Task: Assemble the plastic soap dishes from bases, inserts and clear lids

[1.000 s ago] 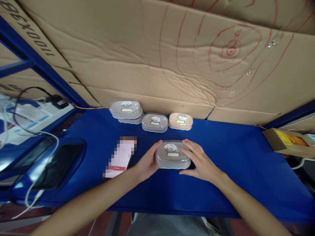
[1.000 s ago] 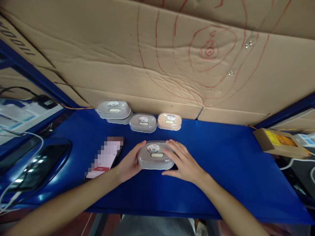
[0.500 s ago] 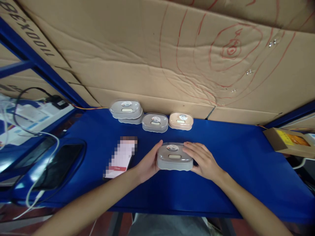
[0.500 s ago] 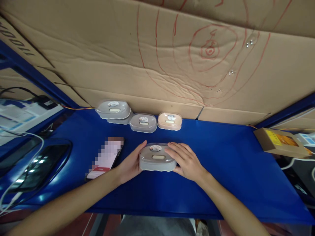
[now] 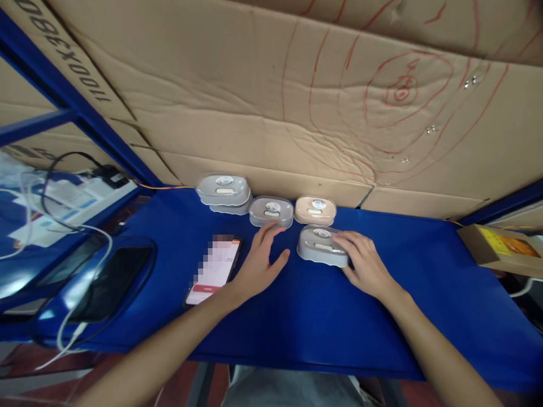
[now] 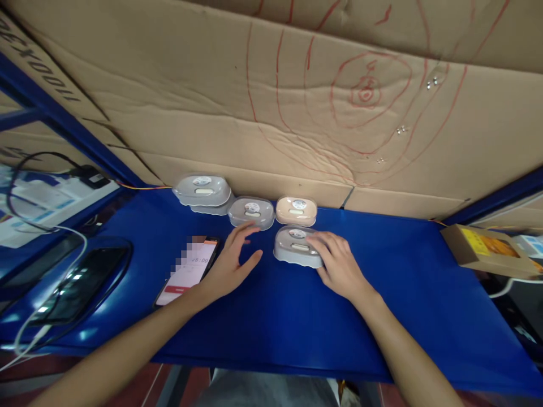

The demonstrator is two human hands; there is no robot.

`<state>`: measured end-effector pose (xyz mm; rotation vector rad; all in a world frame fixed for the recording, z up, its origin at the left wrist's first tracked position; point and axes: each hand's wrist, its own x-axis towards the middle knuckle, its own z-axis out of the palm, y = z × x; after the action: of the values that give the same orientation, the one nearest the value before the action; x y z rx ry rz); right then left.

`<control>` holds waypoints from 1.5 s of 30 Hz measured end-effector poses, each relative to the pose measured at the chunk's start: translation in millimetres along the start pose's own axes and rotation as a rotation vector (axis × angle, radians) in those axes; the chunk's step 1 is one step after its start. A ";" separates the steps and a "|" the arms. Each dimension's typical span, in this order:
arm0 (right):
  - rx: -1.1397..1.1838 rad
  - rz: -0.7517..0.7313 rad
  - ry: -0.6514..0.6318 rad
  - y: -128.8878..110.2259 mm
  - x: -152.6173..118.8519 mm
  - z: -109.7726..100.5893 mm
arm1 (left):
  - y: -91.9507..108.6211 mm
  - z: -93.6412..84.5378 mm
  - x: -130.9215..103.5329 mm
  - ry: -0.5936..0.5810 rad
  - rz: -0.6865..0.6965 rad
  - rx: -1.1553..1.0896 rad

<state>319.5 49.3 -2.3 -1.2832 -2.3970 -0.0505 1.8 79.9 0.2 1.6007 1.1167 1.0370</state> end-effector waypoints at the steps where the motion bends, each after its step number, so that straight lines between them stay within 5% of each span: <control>1: -0.015 0.003 -0.040 -0.4 -0.2 -4.6 | -1.0 -1.2 1.0 0.010 0.059 0.128; 5: -0.134 0.140 -0.113 17.3 -6.7 -25.2 | -10.7 -2.5 4.4 -0.003 0.205 0.748; 10: -0.376 0.378 -0.041 49.8 -16.1 -29.9 | -15.3 1.7 1.9 -0.002 0.197 1.002; 18: -0.424 0.343 0.007 54.5 -19.1 -1.7 | -2.7 1.2 -4.5 0.101 0.272 1.058; 23: -0.380 0.340 0.091 44.8 -12.0 -2.8 | -6.2 5.4 -7.6 0.083 0.314 1.061; 26: -0.171 0.226 0.058 17.6 -3.8 -4.9 | -2.1 8.3 -15.6 -0.044 0.422 0.934; 31: 0.257 -0.060 -0.173 -39.9 1.0 7.8 | 10.0 13.7 -35.3 -0.331 0.565 0.472; 34: 0.384 -0.085 -0.208 -52.3 0.1 17.0 | 11.0 17.1 -39.0 -0.243 0.420 0.242; 38: 0.433 -0.084 -0.098 -45.8 -1.4 21.8 | 1.9 19.5 -28.6 -0.009 -0.076 -0.205; 41: 0.434 -0.120 0.006 -41.2 -1.9 21.2 | -4.2 18.9 -18.0 -0.037 -0.313 -0.401; 45: 0.456 -0.146 0.142 -42.8 -1.7 17.3 | -2.1 17.6 -14.0 -0.114 -0.415 -0.521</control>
<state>279.9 27.3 -11.8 -0.8647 -2.2050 0.3324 14.7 63.3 -8.1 0.9519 0.9482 0.8535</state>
